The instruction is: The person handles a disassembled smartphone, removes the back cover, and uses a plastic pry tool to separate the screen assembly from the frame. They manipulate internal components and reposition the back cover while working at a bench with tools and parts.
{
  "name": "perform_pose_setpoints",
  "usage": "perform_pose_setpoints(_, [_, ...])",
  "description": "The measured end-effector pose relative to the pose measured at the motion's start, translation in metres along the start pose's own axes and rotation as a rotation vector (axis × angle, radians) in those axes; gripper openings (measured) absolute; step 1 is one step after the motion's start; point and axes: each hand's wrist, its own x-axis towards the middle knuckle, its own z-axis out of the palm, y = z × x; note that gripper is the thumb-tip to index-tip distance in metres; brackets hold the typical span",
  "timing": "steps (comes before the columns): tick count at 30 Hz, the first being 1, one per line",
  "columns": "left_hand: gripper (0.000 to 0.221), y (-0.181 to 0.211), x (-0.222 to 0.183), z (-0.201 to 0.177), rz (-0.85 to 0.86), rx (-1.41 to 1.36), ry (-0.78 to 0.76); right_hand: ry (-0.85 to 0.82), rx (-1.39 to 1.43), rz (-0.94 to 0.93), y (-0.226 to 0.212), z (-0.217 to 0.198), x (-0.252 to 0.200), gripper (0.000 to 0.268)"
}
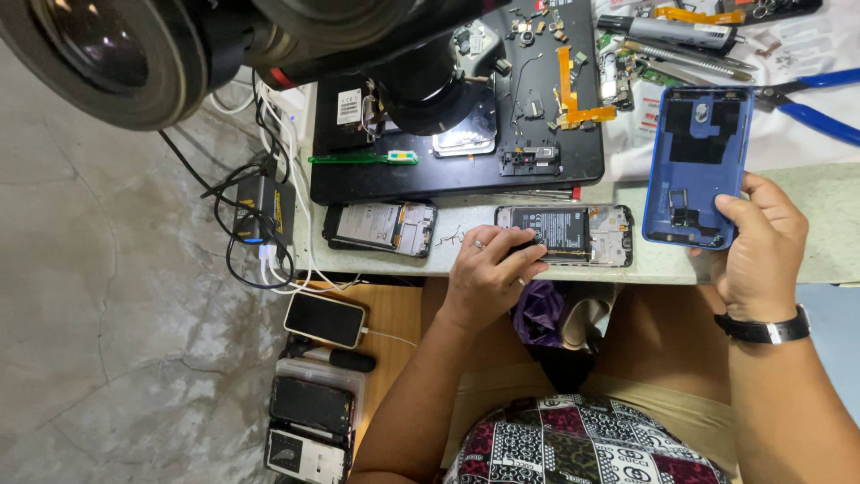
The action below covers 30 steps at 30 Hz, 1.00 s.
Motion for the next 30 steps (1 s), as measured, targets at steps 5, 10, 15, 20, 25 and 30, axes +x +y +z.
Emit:
perform_pose_setpoints(5, [0.022,0.0,0.0,0.001,0.004,0.01,-0.002,-0.004,-0.007,-0.007,-0.002,0.004,-0.001,0.017])
perform_pose_setpoints(10, [0.022,-0.001,-0.001,0.002,0.0,0.012,-0.012,0.015,-0.021,0.014,-0.005,0.008,-0.001,0.016])
perform_pose_setpoints(15, [0.021,0.0,-0.001,0.001,-0.01,-0.003,-0.004,0.011,-0.052,0.007,-0.007,0.011,-0.002,0.022])
perform_pose_setpoints(20, [0.024,-0.008,0.011,-0.003,-0.075,-0.222,-0.012,-0.006,-0.032,-0.004,-0.005,0.009,-0.001,0.016])
perform_pose_setpoints(25, [0.028,-0.021,0.043,-0.004,-0.03,0.103,0.084,-0.007,-0.041,-0.001,-0.004,0.007,0.0,0.016])
perform_pose_setpoints(30, [0.042,-0.021,0.067,0.0,-0.014,0.296,0.055,0.009,-0.061,-0.004,-0.007,0.01,-0.001,0.023])
